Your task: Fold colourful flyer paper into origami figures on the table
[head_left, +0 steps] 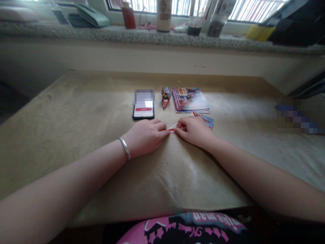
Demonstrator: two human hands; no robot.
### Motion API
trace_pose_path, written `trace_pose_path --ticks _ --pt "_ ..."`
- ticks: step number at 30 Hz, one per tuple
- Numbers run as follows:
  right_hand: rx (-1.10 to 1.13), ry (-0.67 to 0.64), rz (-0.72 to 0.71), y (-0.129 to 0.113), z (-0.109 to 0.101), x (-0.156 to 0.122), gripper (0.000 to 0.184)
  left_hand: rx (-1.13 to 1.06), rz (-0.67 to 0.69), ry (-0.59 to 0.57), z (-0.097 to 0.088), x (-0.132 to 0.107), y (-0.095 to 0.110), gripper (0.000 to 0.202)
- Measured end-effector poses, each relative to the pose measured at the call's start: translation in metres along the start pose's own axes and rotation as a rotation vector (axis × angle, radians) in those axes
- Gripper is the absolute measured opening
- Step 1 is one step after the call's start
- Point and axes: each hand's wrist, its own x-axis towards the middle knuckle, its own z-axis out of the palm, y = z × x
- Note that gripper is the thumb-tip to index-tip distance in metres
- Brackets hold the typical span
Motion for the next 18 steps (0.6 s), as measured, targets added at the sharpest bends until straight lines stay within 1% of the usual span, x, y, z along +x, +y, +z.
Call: trace_pose_path --ticks 6,11,18 --pt "0.0 -0.011 0.001 -0.0001 -0.0005 -0.0008 0.021 -0.001 -0.009 -0.023 -0.0034 0.0003 0.0011 0.027" --pt "-0.009 -0.008 0.008 -0.0001 -0.0011 -0.0019 0.021 0.003 -0.024 -0.049 -0.0043 -0.0022 -0.0022 0.026" --pt "-0.011 -0.024 0.007 0.0012 -0.0006 -0.0019 0.023 -0.019 -0.011 -0.083 -0.0081 -0.0052 -0.0061 0.026"
